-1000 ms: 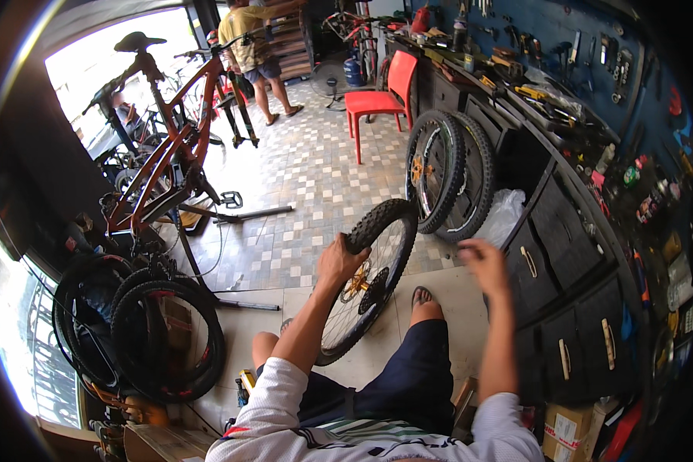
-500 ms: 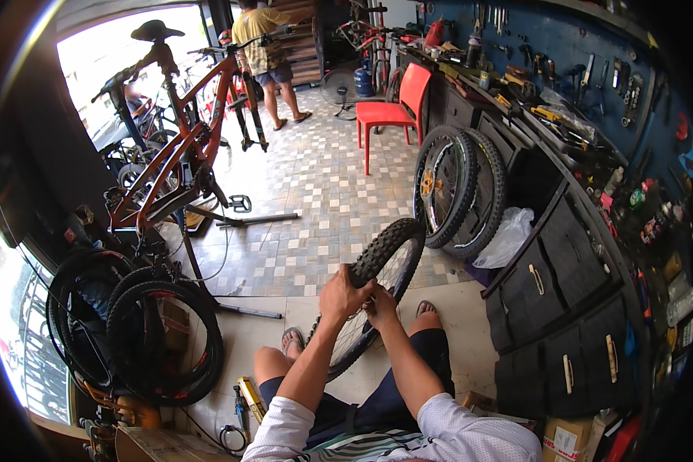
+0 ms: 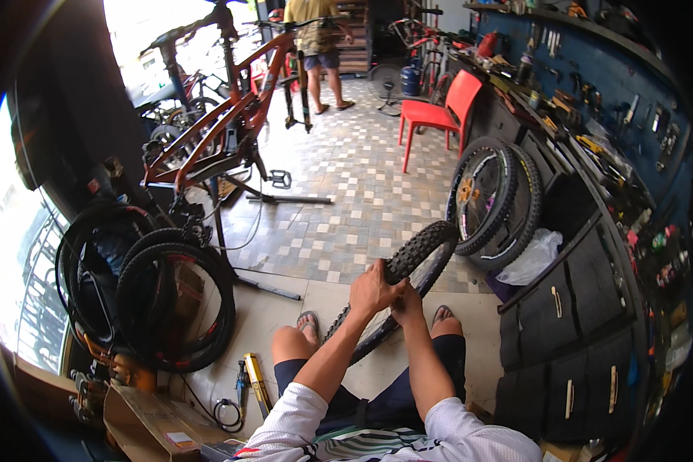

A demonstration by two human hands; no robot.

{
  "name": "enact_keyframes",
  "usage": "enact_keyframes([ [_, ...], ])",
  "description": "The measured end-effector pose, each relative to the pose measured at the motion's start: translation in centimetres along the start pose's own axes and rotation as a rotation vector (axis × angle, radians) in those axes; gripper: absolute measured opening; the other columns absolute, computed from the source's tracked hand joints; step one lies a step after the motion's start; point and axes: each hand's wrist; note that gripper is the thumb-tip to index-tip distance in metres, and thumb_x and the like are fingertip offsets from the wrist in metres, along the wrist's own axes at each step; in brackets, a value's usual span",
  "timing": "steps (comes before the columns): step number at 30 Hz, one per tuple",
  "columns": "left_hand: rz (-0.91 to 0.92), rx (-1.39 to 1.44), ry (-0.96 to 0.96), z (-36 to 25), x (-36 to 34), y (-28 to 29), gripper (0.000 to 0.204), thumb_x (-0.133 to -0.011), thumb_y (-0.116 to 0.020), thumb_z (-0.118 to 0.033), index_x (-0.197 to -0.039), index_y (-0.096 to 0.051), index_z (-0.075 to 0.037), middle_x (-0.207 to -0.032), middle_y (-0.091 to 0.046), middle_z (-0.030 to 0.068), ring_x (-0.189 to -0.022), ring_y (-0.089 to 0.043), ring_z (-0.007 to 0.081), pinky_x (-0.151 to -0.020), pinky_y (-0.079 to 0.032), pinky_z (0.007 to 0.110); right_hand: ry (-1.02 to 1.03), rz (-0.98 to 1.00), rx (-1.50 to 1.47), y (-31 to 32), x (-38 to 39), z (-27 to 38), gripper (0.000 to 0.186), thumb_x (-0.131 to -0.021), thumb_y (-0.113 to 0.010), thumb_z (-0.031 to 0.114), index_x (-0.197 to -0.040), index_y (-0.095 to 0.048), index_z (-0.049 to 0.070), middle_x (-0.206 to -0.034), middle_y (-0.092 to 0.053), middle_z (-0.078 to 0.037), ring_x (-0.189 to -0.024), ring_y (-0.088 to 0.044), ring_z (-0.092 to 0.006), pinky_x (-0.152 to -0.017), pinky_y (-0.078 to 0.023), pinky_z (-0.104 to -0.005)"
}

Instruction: The person installs a bicycle tire onto a wheel rim by hand, pressing the tire bead into place around the circumference. The person rotates the wheel and uses both hands to seat the tire, occasionally reaching for tools on the workbench.

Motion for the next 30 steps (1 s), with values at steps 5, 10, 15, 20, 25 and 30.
enact_keyframes([
  [5, -0.029, 0.019, 0.018, 0.8, 0.4, 0.7, 0.075, -0.081, -0.078, -0.056, -0.137, -0.056, -0.011, -0.115, -0.072, 0.0243, -0.106, -0.070, 0.0448, -0.090, -0.056, 0.052, -0.059, 0.001, 0.071, -0.8, 0.1, 0.2, 0.017, -0.095, -0.054, 0.006, -0.109, -0.060, 0.012, -0.101, -0.060, -0.002, -0.086, -0.061, -0.0144, -0.069, -0.049, -0.0270],
  [10, -0.042, 0.043, 0.022, 0.6, 0.6, 1.1, 0.073, -0.081, -0.078, -0.057, -0.135, -0.057, -0.011, -0.114, -0.073, 0.0227, -0.107, -0.070, 0.0439, -0.090, -0.055, 0.051, -0.167, -0.021, -0.132, -1.9, 0.4, 0.9, 0.026, -0.105, -0.065, 0.040, -0.113, -0.064, 0.015, -0.100, -0.060, -0.001, -0.086, -0.062, -0.0139, -0.068, -0.051, -0.0292],
  [15, 0.020, 0.009, 0.013, -0.5, 0.2, 1.1, 0.081, -0.083, -0.074, -0.063, -0.138, -0.056, -0.007, -0.120, -0.072, 0.0236, -0.109, -0.071, 0.0417, -0.092, -0.056, 0.049, -0.172, -0.163, -0.226, -2.4, 0.5, 1.8, 0.017, -0.103, -0.066, 0.030, -0.103, -0.064, 0.013, -0.087, -0.061, 0.000, -0.073, -0.059, -0.0113, -0.056, -0.043, -0.0241],
  [20, -0.050, -0.005, -0.003, -0.2, 0.1, 0.3, 0.075, -0.083, -0.075, -0.058, -0.134, -0.057, -0.007, -0.113, -0.073, 0.0227, -0.106, -0.071, 0.0420, -0.089, -0.055, 0.050, -0.195, -0.172, -0.303, -2.9, 0.9, 1.3, 0.024, -0.104, -0.067, 0.035, -0.103, -0.065, 0.012, -0.087, -0.064, -0.002, -0.069, -0.060, -0.0140, -0.057, -0.045, -0.0263],
  [25, 0.001, 0.005, -0.015, -1.3, -0.4, 0.3, 0.081, -0.083, -0.074, -0.062, -0.138, -0.056, -0.006, -0.118, -0.073, 0.0226, -0.108, -0.071, 0.0412, -0.091, -0.056, 0.049, -0.176, -0.167, -0.294, -1.1, -0.5, 1.5, 0.022, -0.104, -0.067, 0.035, -0.103, -0.065, 0.013, -0.083, -0.063, 0.000, -0.068, -0.061, -0.0123, -0.055, -0.046, -0.0263],
  [30, 0.010, -0.014, 0.016, -0.9, -0.6, 0.6, 0.080, -0.083, -0.075, -0.062, -0.136, -0.056, -0.005, -0.117, -0.073, 0.0224, -0.108, -0.071, 0.0411, -0.090, -0.056, 0.049, -0.206, -0.160, -0.297, -2.1, 0.0, 1.7, 0.019, -0.104, -0.067, 0.033, -0.103, -0.065, 0.014, -0.080, -0.062, 0.001, -0.065, -0.060, -0.0110, -0.053, -0.047, -0.0265],
])
Point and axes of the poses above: each hand's wrist, its own x-axis away from the middle knuckle, its own y-axis out of the back of the hand, z = x × y
